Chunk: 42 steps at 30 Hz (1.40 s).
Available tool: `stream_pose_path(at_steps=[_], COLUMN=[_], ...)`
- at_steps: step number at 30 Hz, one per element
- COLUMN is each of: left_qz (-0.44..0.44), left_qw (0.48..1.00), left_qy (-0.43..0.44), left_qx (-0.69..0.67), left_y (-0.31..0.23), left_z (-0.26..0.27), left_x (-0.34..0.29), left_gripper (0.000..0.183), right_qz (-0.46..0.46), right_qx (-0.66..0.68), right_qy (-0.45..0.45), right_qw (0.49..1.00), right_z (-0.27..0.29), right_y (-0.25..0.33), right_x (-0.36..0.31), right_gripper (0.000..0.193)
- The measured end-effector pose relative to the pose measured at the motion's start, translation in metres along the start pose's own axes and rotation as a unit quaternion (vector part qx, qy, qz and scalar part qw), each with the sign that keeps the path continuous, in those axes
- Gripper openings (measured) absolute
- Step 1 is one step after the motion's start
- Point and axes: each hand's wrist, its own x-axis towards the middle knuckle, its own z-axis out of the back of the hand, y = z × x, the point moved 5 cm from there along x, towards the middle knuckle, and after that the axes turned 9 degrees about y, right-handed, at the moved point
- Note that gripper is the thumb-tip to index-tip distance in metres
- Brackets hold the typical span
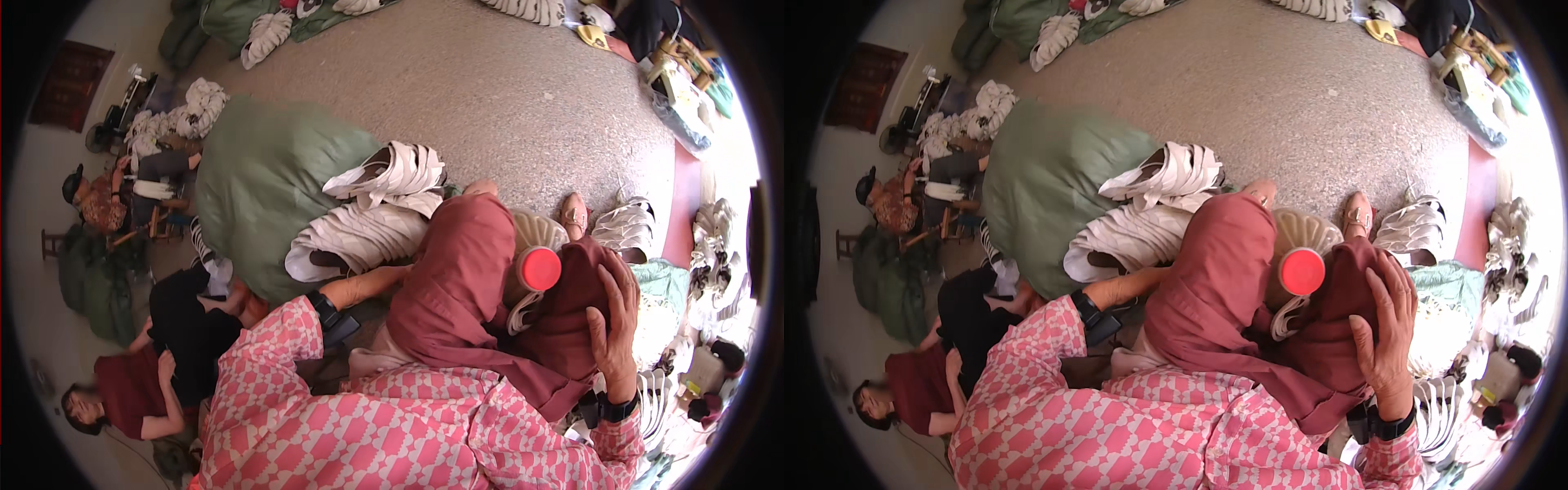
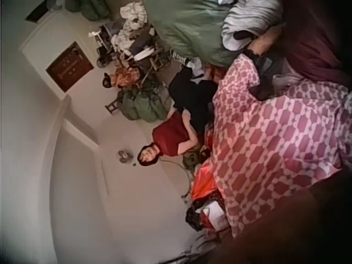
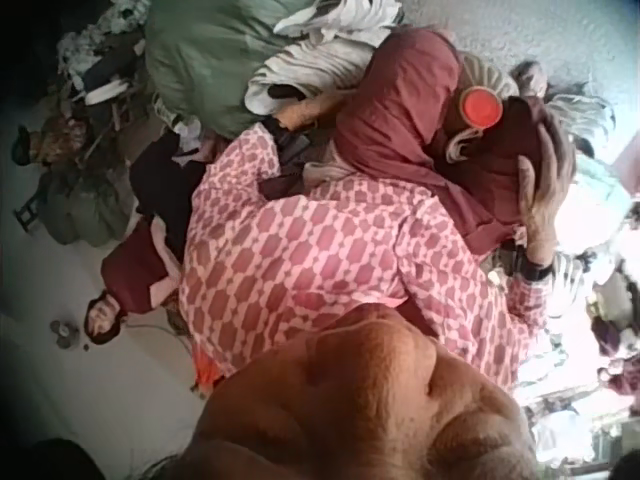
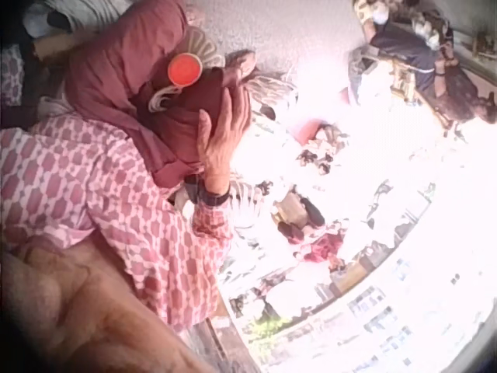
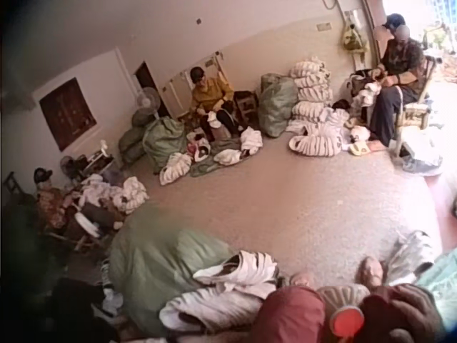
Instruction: Lacing a white sneaker by hand.
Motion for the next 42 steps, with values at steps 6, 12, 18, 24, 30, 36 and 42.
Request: stream_pose_path(at_steps=[6, 12, 18, 24, 30, 36, 42], left_qz=[-0.003, -0.248, -0.220, 0.088, 0.144, 0.083, 0.002], left_qw=[0.982, 0.799, 0.811, 0.825, 0.792, 0.806, 0.825], left_qy=[-0.151, -0.400, -0.372, -0.378, -0.417, -0.405, -0.412], left_qx=[0.113, 0.375, 0.394, 0.411, 0.421, 0.424, 0.386], left_y=[0.031, -0.044, -0.090, -0.096, -0.085, -0.090, -0.108], left_z=[0.087, 0.175, 0.199, 0.200, 0.191, 0.196, 0.177], left_x=[-0.002, 0.016, 0.085, 0.130, 0.142, 0.110, -0.004], left_gripper=[0.032, 0.043, 0.061, 0.067, 0.056, 0.054, 0.056], right_qz=[0.015, 0.009, 0.002, -0.016, -0.012, -0.006, 0.005], right_qx=[-0.095, -0.114, -0.117, -0.091, -0.079, -0.070, -0.070], right_qy=[0.048, 0.048, 0.059, 0.068, 0.064, 0.051, 0.012], right_qw=[0.994, 0.992, 0.991, 0.993, 0.995, 0.996, 0.997], right_z=[-0.024, -0.024, -0.024, -0.019, -0.016, -0.015, -0.017], right_y=[0.014, 0.018, 0.019, 0.015, 0.013, 0.014, 0.013], right_x=[0.025, 0.024, 0.024, 0.025, 0.031, 0.031, 0.023], right_gripper=[0.031, 0.023, 0.023, 0.024, 0.024, 0.022, 0.021])
